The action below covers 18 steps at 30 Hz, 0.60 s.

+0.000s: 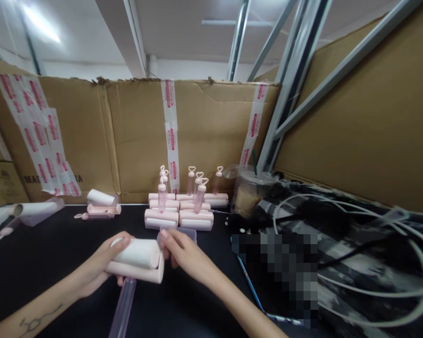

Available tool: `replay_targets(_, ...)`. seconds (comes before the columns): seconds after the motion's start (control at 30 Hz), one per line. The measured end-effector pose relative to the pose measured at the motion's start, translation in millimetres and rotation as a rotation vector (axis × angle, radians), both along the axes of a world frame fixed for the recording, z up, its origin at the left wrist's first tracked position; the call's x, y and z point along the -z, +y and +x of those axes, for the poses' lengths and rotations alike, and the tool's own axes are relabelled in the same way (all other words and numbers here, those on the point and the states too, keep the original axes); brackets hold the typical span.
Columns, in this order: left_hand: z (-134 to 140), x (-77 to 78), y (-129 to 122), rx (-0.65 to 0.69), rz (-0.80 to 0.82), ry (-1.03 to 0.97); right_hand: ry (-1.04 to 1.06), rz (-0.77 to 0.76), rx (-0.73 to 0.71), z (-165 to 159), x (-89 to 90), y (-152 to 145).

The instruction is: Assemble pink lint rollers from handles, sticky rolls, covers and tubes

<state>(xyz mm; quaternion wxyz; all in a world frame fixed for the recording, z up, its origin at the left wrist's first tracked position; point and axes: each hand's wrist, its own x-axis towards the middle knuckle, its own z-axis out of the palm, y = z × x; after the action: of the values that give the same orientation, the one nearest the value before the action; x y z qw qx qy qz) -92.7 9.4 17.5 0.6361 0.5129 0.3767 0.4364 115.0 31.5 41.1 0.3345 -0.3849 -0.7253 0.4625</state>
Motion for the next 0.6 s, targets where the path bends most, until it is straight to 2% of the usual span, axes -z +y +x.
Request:
replay_targets(0.07,-5.2,-1.1,4.5,-0.023,0.008,0.003,0.058,-0.160,-0.084,-3.2,8.1,3.2)
replay_targets(0.2,-5.9,6.2,7.8,-0.044,-0.063,-0.005,0.277,-0.389,-0.119,-16.4,26.6,4.3)
replay_targets(0.33,-3.6,10.5,6.9,-0.030,-0.189,-0.017,0.468,-0.608,-0.134,-20.1,31.4,2.0)
replay_targets(0.47,-4.2,5.4,6.5,0.039,-0.171,-0.006,0.564,-0.742,-0.154,-17.5,31.1,2.2)
replay_targets(0.6,-2.7,2.6,4.8,0.034,-0.172,-0.020,0.617,-0.822,-0.114,-19.0,33.2,5.8)
